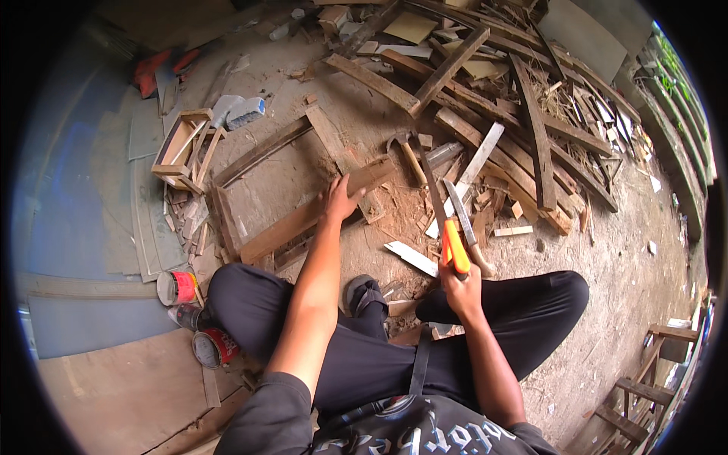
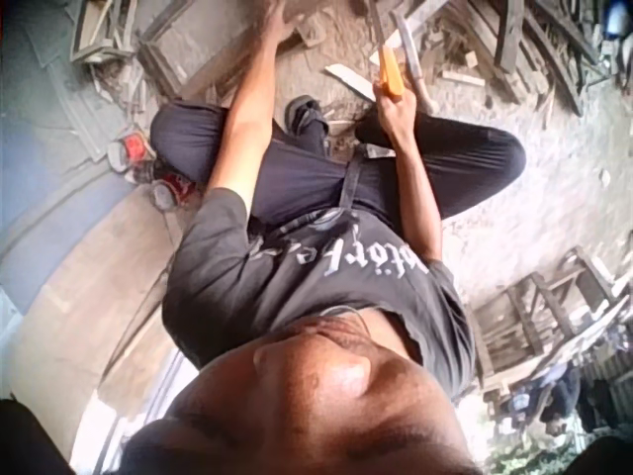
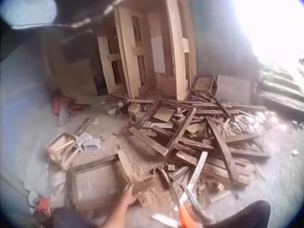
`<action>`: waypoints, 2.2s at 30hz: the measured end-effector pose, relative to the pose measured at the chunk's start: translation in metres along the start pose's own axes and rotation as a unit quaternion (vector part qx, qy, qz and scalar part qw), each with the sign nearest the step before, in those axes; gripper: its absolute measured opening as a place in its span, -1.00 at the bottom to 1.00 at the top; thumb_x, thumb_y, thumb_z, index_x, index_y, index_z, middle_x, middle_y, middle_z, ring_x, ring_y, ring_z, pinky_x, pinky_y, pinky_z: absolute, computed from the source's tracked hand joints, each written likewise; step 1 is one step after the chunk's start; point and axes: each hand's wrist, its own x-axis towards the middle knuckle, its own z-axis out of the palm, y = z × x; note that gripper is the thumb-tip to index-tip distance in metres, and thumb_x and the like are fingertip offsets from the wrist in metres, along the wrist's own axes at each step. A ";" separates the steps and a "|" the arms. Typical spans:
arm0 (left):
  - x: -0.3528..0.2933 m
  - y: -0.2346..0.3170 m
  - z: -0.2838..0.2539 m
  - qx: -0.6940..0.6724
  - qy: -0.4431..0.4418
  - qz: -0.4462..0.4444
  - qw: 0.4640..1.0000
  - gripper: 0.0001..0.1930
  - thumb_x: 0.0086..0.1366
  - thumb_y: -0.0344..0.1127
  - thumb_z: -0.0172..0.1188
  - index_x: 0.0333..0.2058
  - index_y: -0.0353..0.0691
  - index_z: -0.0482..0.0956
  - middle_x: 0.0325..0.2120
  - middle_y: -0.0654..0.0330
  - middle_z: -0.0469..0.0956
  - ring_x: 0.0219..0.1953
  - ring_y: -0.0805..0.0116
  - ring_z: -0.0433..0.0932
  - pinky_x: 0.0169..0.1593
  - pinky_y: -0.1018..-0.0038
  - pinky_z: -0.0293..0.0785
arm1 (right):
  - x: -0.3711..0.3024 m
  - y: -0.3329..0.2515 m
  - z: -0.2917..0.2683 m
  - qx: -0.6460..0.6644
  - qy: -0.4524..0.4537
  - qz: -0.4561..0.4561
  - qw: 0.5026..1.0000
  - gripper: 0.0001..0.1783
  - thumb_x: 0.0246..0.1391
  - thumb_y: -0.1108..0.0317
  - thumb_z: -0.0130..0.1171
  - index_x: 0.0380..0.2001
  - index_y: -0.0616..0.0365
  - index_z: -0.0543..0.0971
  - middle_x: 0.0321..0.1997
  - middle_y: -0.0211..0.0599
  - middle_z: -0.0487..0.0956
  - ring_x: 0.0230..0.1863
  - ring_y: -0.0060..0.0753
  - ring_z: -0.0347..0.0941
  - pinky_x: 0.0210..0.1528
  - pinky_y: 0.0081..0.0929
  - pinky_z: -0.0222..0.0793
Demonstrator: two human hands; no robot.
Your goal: The person sits on the floor and uses a hand saw to cut a wooden plank that is part of a larger wooden frame. They repeatedly reposition the plank and saw through it, creating smaller pieces.
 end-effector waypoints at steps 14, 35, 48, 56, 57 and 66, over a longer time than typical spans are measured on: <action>-0.030 -0.048 -0.005 0.065 -0.042 0.019 0.997 -0.17 0.23 -0.12 0.39 0.40 0.08 0.13 0.34 0.06 0.17 0.39 0.05 0.18 0.48 -0.19 -0.30 | 0.009 -0.010 0.016 -0.094 -0.035 -0.035 0.994 -0.72 0.10 0.32 0.24 -0.55 0.31 0.50 -0.70 -0.46 0.40 -0.58 -0.70 0.28 -0.51 -0.47 0.22; -0.095 -0.108 -0.051 -0.046 0.159 -0.230 0.959 -0.43 0.22 -0.16 0.30 0.19 -0.06 0.39 0.24 0.16 0.30 0.37 0.13 0.18 0.44 -0.08 -0.06 | 0.079 0.092 0.082 -0.634 -0.167 0.020 0.755 -0.60 -0.08 0.16 0.32 -0.20 0.19 0.64 -0.14 0.00 0.68 -0.08 0.03 0.64 -0.03 -0.05 0.53; -0.140 -0.218 -0.067 -0.077 0.261 -0.330 0.904 -0.07 0.09 0.03 0.44 0.34 -0.15 0.16 0.28 0.03 0.31 0.31 0.01 0.30 0.29 -0.05 0.20 | 0.197 0.047 0.165 -0.631 -0.140 -0.346 0.680 -0.03 0.08 -0.10 0.27 0.39 0.20 0.16 0.45 0.05 0.19 0.52 0.05 -0.02 0.51 -0.01 -0.09; -0.172 -0.223 -0.066 -0.103 0.286 -0.380 0.873 -0.10 -0.03 -0.06 0.50 0.23 -0.21 0.22 0.09 -0.08 0.49 0.13 -0.08 0.48 0.23 0.03 0.28 | 0.202 0.071 0.161 -0.637 -0.158 -0.361 0.663 0.03 -0.02 -0.03 0.39 0.40 0.16 0.16 0.41 0.02 0.23 0.49 0.08 0.00 0.55 0.09 -0.25; -0.180 -0.218 -0.060 -0.134 0.291 -0.433 0.842 -0.11 -0.08 -0.03 0.53 0.17 -0.21 0.25 0.06 -0.11 0.49 0.13 -0.07 0.48 0.24 0.01 0.26 | 0.203 0.073 0.163 -0.644 -0.149 -0.356 0.661 0.03 -0.05 -0.02 0.42 0.41 0.08 0.17 0.38 0.01 0.25 0.47 0.08 0.03 0.54 0.11 -0.23; -0.202 -0.211 -0.067 -0.136 0.147 -0.493 0.846 -0.14 -0.06 -0.04 0.52 0.21 -0.13 0.33 0.14 0.06 0.50 0.24 0.01 0.42 0.27 -0.15 0.18 | 0.219 0.090 0.171 -0.658 -0.118 -0.364 0.649 -0.06 -0.06 -0.02 0.42 0.34 0.03 0.27 0.24 0.04 0.33 0.36 0.10 0.15 0.50 0.19 -0.17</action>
